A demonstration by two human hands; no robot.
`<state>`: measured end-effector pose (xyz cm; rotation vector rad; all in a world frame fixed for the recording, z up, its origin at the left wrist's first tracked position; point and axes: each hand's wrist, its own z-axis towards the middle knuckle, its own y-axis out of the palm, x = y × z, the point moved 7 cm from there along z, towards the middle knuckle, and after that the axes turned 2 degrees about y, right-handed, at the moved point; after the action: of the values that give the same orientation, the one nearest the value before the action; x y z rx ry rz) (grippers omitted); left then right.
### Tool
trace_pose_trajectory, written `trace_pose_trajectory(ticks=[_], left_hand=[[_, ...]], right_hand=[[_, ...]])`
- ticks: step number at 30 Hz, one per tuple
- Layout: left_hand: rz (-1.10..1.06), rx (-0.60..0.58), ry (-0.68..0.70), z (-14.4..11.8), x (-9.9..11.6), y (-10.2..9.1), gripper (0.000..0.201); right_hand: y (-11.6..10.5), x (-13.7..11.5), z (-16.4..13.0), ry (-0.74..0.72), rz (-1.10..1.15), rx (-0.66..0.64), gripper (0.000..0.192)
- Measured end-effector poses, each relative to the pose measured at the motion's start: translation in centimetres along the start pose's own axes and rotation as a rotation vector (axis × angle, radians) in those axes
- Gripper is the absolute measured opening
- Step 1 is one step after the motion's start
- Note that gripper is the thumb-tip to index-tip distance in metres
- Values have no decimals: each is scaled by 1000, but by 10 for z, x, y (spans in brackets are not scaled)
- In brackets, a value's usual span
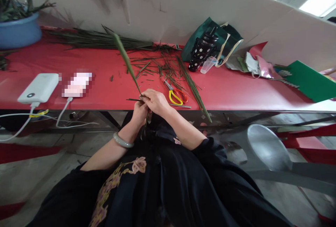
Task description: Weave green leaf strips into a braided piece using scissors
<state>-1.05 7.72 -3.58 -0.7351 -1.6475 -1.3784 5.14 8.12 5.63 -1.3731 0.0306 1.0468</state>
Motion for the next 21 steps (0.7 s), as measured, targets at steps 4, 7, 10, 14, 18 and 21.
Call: trace_pose_trajectory(ticks=[4, 7, 10, 14, 18, 21], left_hand=[[-45, 4, 7, 5, 10, -5, 18], [-47, 18, -38, 9, 14, -9, 21], [-43, 7, -48, 9, 14, -8, 21], [-40, -10, -64, 7, 8, -6, 21], [-37, -19, -51, 7, 6, -7, 22], [-34, -13, -50, 7, 7, -9, 24]], right_hand=[[-9, 16, -12, 57, 79, 164, 25], [-11, 31, -19, 116, 77, 228, 26], [-6, 40, -20, 166, 0, 163, 25], [-2, 43, -18, 170, -123, 96, 24], [-3, 43, -19, 182, -200, 47, 25], [-5, 42, -20, 177, -249, 19, 25]])
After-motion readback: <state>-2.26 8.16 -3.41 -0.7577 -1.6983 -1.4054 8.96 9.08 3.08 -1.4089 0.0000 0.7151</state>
